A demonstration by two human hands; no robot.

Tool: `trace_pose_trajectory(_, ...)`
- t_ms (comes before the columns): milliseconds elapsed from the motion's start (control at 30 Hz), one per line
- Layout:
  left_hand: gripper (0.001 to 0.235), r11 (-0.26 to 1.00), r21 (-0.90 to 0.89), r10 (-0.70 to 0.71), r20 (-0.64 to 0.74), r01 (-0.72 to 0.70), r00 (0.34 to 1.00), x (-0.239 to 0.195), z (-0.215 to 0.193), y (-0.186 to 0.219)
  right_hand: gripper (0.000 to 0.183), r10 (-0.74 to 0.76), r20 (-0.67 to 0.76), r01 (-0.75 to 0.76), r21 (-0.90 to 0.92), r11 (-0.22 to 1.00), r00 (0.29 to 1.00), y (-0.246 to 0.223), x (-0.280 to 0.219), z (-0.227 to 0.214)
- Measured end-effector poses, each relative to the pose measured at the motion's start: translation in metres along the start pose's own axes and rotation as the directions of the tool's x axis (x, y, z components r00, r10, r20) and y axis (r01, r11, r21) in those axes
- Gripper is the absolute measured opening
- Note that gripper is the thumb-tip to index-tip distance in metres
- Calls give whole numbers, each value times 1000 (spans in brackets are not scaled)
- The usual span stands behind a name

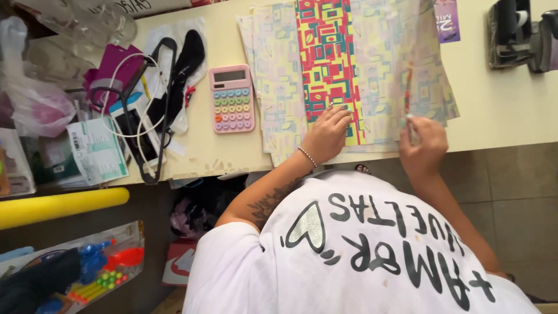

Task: The person folds a sheet of colorful patterned wrapping paper over a rectangular box on a cluttered table. They use a stapler to secure the folded edges of the paper to the box, repeating the process for different sides.

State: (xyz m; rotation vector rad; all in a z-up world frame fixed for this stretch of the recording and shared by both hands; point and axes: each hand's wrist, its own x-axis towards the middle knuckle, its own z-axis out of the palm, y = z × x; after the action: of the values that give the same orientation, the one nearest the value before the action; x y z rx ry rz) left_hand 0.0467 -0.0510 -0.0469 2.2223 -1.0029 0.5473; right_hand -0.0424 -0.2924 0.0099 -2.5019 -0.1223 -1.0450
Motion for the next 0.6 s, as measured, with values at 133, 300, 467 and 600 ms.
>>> trace_pose_trajectory(133, 37, 999, -21, 27, 21, -26, 999, -7, -4, -3, 27, -159, 1, 158, 113, 981, 987, -36, 10, 10)
trace_pose_trajectory(300, 43, 999, 27, 28, 52, -29, 998, -6, -8, -2, 21, -275, 72, 270, 74, 960, 959, -45, 6, 33)
trace_pose_trajectory(467, 48, 996, 83, 35, 69, -40, 997, -7, -7, -2, 20, -270, 181, 260, 76, 963, 946, -28, -10, 38)
trace_pose_trajectory(600, 55, 988, 137, 60, 81, -71, 995, -4, -16, 4, 21, -257, 238, 226, 149, 963, 937, -24, -10, 35)
